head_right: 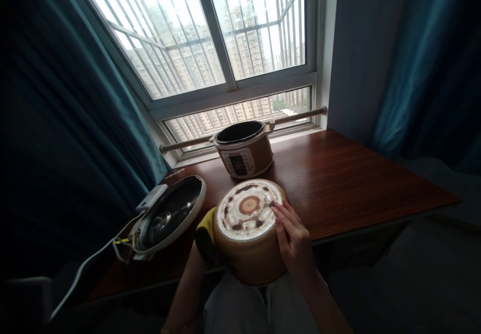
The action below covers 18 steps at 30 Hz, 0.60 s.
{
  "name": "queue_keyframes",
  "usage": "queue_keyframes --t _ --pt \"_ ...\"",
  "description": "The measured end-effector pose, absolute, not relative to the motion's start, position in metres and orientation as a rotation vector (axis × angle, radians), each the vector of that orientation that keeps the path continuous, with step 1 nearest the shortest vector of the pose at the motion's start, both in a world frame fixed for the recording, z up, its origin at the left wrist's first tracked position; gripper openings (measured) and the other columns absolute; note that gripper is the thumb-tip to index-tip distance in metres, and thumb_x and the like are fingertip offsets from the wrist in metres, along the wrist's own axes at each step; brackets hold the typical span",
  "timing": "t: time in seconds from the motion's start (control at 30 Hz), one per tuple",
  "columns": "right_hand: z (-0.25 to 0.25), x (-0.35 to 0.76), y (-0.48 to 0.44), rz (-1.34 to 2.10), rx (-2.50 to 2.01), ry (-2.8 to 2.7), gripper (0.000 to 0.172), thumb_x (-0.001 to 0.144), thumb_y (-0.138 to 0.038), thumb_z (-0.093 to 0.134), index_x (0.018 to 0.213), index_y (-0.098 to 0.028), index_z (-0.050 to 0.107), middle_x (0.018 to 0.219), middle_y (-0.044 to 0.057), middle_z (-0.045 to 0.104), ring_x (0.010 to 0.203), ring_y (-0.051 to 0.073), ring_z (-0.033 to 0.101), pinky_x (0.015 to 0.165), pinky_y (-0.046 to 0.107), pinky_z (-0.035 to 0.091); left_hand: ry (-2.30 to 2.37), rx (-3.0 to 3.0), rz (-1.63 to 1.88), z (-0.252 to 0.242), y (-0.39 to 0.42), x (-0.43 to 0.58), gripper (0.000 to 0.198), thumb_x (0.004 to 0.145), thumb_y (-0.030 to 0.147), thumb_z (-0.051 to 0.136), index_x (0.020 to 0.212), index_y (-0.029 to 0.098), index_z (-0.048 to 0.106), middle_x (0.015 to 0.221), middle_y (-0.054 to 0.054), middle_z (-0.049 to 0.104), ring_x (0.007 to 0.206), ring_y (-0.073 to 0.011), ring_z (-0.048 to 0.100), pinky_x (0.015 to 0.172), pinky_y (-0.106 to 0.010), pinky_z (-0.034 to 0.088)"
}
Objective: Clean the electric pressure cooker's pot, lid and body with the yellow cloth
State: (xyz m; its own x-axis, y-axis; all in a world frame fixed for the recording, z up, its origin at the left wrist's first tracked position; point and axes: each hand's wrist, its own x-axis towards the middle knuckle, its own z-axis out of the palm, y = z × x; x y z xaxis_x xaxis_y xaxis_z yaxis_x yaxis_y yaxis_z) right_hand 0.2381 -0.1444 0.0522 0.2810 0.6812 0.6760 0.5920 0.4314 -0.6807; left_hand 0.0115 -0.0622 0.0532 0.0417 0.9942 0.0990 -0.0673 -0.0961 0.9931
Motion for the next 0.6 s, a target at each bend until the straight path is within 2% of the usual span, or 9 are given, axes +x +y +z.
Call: queue_keyframes --t 0.1,0.17,0.3,0.37,0.47,0.6 --pt "0.053 0.237 -0.145 0.078 -1.236 -1.375 0.033 0.089 -0.021 0.042 0.116 -0.023 0.061 0.123 0.005 0.058 0.123 0.023 0.045 0.102 0.046 0.039 1.006 1.408 1.027 0.087 -0.02 0.017 0.043 0.078 0.048 0.049 0.099 0.014 0.064 0.095 -0.01 0.068 0.091 -0.0252 0.061 0.083 -0.041 0.048" --pt "0.053 0.237 -0.144 0.066 -1.234 -1.369 0.032 0.089 -0.021 0.042 0.115 -0.022 0.061 0.123 0.005 0.058 0.123 0.022 0.045 0.102 0.045 0.039 1.01 1.513 0.824 0.107 0.006 0.03 0.033 0.073 0.043 0.057 0.088 0.015 0.066 0.081 -0.007 0.069 0.081 -0.0225 0.061 0.079 -0.038 0.049" --pt "0.055 0.237 -0.144 0.037 -1.241 -1.374 0.032 0.089 -0.019 0.042 0.115 -0.022 0.061 0.122 0.005 0.059 0.123 0.022 0.046 0.101 0.045 0.04 0.99 1.606 0.549 0.131 0.043 0.07 0.032 0.07 0.038 0.061 0.086 0.011 0.067 0.074 -0.005 0.068 0.066 -0.0176 0.058 0.07 -0.033 0.048" --pt "0.056 0.237 -0.144 0.025 -1.245 -1.381 0.033 0.089 -0.019 0.041 0.115 -0.022 0.061 0.122 0.005 0.059 0.122 0.023 0.046 0.101 0.045 0.041 0.966 1.64 0.441 0.136 0.053 0.089 0.03 0.069 0.033 0.063 0.088 0.011 0.068 0.075 -0.006 0.068 0.066 -0.0178 0.058 0.069 -0.032 0.046" --pt "0.057 0.236 -0.144 0.008 -1.251 -1.379 0.033 0.089 -0.019 0.041 0.115 -0.022 0.061 0.122 0.005 0.059 0.122 0.023 0.046 0.101 0.046 0.041 0.908 1.689 0.367 0.14 0.056 0.112 0.029 0.065 0.024 0.066 0.092 0.014 0.069 0.086 -0.005 0.07 0.079 -0.0191 0.06 0.078 -0.03 0.044" --pt "0.058 0.236 -0.144 0.003 -1.254 -1.39 0.034 0.089 -0.02 0.04 0.116 -0.023 0.061 0.122 0.005 0.059 0.122 0.023 0.047 0.1 0.045 0.042 0.882 1.709 0.354 0.14 0.055 0.118 0.031 0.063 0.022 0.068 0.094 0.017 0.07 0.093 -0.004 0.069 0.085 -0.0192 0.059 0.082 -0.028 0.042"
